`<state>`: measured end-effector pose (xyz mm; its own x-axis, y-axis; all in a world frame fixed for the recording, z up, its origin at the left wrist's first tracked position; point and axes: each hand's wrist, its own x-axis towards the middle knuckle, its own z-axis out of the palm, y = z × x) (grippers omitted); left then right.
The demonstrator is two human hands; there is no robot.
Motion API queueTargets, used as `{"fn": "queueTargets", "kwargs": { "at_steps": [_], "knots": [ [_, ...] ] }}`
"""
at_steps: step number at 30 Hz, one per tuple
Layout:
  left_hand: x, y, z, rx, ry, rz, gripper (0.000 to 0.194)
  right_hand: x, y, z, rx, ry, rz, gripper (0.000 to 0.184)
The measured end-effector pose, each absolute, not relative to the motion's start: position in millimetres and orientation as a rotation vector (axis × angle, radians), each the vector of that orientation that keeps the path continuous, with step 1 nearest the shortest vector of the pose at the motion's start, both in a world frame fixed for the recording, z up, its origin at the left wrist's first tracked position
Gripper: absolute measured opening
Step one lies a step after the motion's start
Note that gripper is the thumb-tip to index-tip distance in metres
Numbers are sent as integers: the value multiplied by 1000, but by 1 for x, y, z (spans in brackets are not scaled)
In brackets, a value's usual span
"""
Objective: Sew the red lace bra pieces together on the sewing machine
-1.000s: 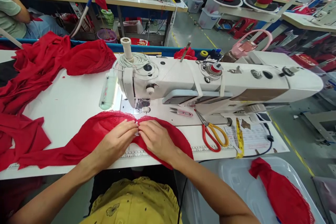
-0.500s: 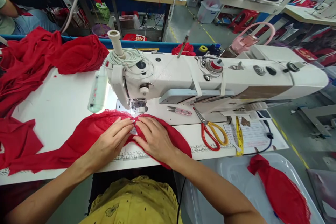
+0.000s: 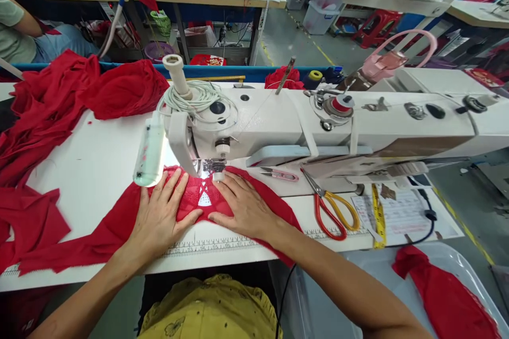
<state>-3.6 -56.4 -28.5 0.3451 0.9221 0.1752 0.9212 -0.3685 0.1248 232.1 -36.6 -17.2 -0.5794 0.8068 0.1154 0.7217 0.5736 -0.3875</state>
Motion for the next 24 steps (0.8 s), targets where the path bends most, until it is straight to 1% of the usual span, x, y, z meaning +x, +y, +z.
{"fn": "queueTargets", "kwargs": {
  "at_steps": [10, 24],
  "knots": [
    [-5, -54, -28, 2517, 1786, 300, 71, 233, -35, -17, -1304, -2563, 509, 75],
    [-5, -53, -25, 2565, 1794, 281, 78, 234, -36, -21, -1261, -2546, 465, 77]
  ]
}}
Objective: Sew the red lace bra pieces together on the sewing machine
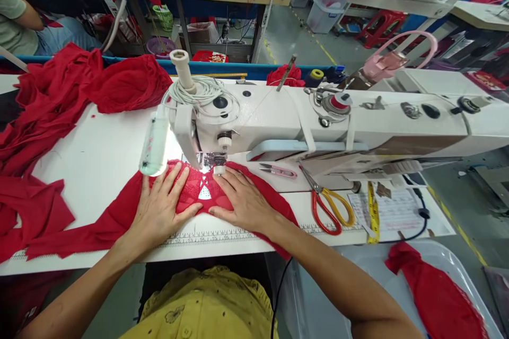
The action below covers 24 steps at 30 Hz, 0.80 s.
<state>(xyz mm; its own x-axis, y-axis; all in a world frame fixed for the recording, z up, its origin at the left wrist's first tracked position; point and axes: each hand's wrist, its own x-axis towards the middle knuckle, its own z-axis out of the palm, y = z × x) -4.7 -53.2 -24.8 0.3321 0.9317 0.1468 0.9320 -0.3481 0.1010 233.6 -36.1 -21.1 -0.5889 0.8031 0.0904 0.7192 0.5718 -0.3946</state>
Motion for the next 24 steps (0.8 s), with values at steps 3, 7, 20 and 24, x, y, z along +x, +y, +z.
{"fn": "queueTargets", "kwargs": {
  "at_steps": [3, 7, 20, 24],
  "knots": [
    [-6, -53, -27, -2565, -1777, -299, 79, 234, -35, -22, -1231, -2544, 472, 76],
    [-6, -56, -26, -2558, -1753, -343, 79, 236, -37, -17, -1174, -2535, 452, 73],
    [2, -38, -24, -2828, -1413, -803, 39, 218, -40, -25, -1134, -2384, 250, 41],
    [-2, -39, -30, -2803, -1475, -769, 46, 222, -40, -27, -1175, -2390, 303, 47]
  ]
}}
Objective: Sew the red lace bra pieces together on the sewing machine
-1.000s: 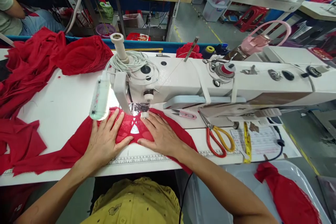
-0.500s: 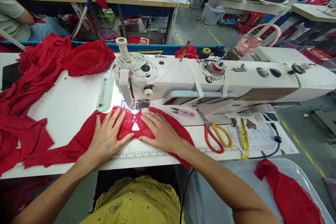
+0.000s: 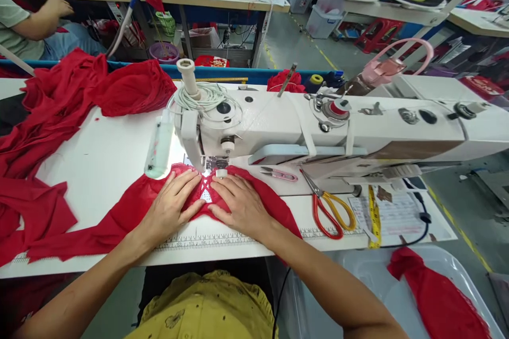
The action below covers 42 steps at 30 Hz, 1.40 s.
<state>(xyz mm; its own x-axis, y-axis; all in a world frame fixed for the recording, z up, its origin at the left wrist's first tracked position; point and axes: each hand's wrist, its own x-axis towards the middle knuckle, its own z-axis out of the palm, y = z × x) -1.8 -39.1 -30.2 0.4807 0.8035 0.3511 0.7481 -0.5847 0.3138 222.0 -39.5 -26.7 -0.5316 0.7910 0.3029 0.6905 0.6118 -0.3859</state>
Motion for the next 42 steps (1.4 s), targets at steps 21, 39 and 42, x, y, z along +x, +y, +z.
{"fn": "queueTargets", "kwargs": {
  "at_steps": [21, 39, 42],
  "knots": [
    [-4, -39, -28, 2492, 1375, 688, 52, 222, -41, -22, -1237, -2390, 366, 46],
    [-4, -39, -29, 2496, 1364, 700, 53, 222, -40, -25, -1208, -2383, 342, 47],
    [-4, -39, -29, 2487, 1363, 708, 54, 222, -40, -25, -1206, -2379, 345, 47]
  ]
}}
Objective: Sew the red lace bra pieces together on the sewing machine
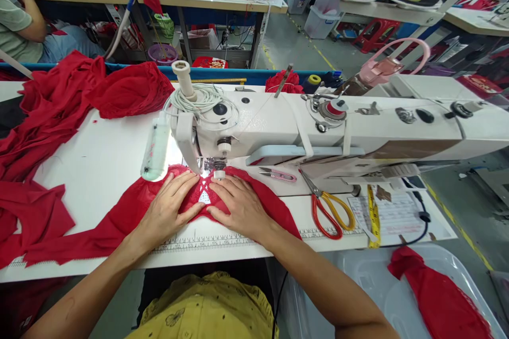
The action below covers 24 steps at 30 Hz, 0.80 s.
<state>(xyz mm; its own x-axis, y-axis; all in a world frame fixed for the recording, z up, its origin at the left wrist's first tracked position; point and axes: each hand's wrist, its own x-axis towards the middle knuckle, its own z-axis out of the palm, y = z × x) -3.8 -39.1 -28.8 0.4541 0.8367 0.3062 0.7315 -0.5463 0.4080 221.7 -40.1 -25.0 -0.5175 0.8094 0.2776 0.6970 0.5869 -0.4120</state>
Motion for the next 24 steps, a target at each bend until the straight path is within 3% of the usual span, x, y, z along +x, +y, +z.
{"fn": "queueTargets", "kwargs": {
  "at_steps": [24],
  "knots": [
    [-3, -39, -29, 2522, 1364, 730, 52, 222, -40, -25, -1203, -2374, 348, 47]
  ]
}}
